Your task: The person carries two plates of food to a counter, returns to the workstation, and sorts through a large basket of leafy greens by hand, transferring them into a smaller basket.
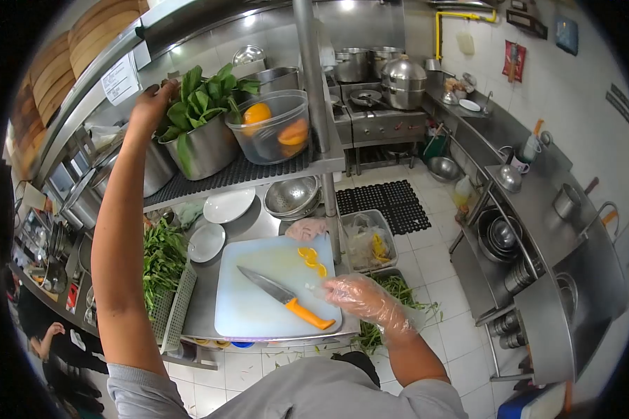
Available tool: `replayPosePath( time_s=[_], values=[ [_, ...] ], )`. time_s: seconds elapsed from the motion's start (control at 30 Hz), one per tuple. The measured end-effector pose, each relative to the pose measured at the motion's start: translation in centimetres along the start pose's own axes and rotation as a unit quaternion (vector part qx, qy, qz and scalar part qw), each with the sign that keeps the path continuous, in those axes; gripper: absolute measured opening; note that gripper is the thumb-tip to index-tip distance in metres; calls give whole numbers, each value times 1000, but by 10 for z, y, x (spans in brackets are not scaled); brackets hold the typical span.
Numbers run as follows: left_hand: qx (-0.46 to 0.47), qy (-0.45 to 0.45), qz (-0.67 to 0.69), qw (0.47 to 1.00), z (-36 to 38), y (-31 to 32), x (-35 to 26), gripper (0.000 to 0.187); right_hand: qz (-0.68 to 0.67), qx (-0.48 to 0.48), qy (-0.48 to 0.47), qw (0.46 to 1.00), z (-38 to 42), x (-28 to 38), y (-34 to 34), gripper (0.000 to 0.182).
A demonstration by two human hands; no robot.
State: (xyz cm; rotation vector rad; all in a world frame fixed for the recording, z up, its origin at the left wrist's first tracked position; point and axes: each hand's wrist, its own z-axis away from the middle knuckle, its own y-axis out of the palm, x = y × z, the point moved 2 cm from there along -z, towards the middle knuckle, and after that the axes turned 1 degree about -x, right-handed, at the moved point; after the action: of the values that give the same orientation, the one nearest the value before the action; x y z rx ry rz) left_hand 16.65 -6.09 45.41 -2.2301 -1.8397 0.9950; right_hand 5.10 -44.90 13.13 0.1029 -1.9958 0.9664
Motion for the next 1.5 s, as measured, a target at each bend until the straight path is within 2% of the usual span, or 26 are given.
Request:
replayPosePath(
  time_s=[0.1, 0.13, 0.2, 0.23, 0.3, 0.4, 0.47, 0.53, 0.67, 0.7, 0.73, 0.8, 0.87, 0.93, 1.0, 1.03, 1.07, 1.1, 1.13, 1.2, 1.27, 1.37, 1.4, 1.43, 1.47, 1.5],
  values=[
    [47, 39, 43, 997, 5, 5, -11, 50, -3, 20, 17, 1000, -2, 7, 2, 31],
    [5, 95, 15, 995, 3, 11, -5, 50, -6, 42, -8, 999, -4, 5, 5, 31],
    [-27, 63, -29, 997, 21, 3, -34, 42, -14, 18, -10, 1000, -5, -5, 9, 30],
    [-39, 91, -23, 995, 24, 4, -39, 42, -15, 37, -28, 999, -10, -1, 12, 30],
    [-90, 149, -22, 984, 32, 9, -45, 44, -46, 59, 113, 991, -11, 3, 13, 29],
    [-171, 254, -58, 950, 52, -1, -60, 49, -46, 75, 118, 989, -18, 11, 17, 28],
    [-215, 356, -15, 909, 61, -12, -68, 53, -23, 86, 76, 993, -20, 12, 20, 27],
    [-239, 402, 7, 884, 76, -22, -73, 59, -16, 78, 59, 995, -20, 13, 24, 27],
    [-166, 358, 187, 900, 147, -63, -72, 78, -18, 93, 15, 995, -25, 16, 31, 24],
    [-167, 332, 265, 890, 171, -69, -69, 74, -28, 111, 36, 993, -25, 15, 32, 31],
    [-165, 306, 342, 873, 194, -75, -66, 70, -27, 110, 32, 993, -27, 15, 33, 31],
    [-109, 369, 401, 831, 230, -98, -71, 66, -43, 123, 37, 991, -30, 19, 37, 24],
    [113, 246, 522, 809, 264, -124, -67, 57, -38, 131, 25, 990, -36, 26, 34, 24],
    [105, 245, 641, 720, 282, -147, -88, 42, -33, 139, 16, 990, -41, 32, 35, 25],
    [103, 300, 538, 781, 295, -166, -95, 84, -73, 125, -26, 989, -48, 39, 39, 26],
    [102, 303, 536, 781, 295, -173, -99, 84, -73, 124, -29, 989, -51, 42, 42, 26],
    [106, 317, 529, 780, 296, -179, -104, 60, -65, 144, -8, 987, -54, 43, 48, 26],
    [109, 332, 522, 778, 297, -183, -106, 54, -57, 163, 13, 985, -57, 45, 53, 27],
    [107, 334, 520, 779, 298, -183, -105, 54, -48, 182, 34, 981, -59, 47, 58, 27],
    [50, 434, 459, 774, 302, -183, -107, 51, -48, 199, 54, 977, -62, 51, 64, 28],
    [56, 453, 441, 773, 305, -183, -103, 56, -19, 216, -32, 976, -62, 42, 75, 30],
    [8, 433, 481, 762, 314, -188, -98, 48, -44, 209, -31, 976, -53, 40, 80, 32],
    [63, 356, 538, 761, 321, -191, -86, 47, -52, 205, -9, 977, -51, 40, 81, 33],
    [117, 278, 589, 750, 325, -191, -80, 70, -50, 208, -9, 977, -51, 43, 79, 33],
    [114, 277, 589, 751, 329, -188, -82, 70, -39, 213, 12, 976, -50, 48, 74, 33],
    [33, 233, 607, 759, 328, -181, -86, 59, -28, 217, 33, 975, -49, 54, 69, 33]
  ],
)
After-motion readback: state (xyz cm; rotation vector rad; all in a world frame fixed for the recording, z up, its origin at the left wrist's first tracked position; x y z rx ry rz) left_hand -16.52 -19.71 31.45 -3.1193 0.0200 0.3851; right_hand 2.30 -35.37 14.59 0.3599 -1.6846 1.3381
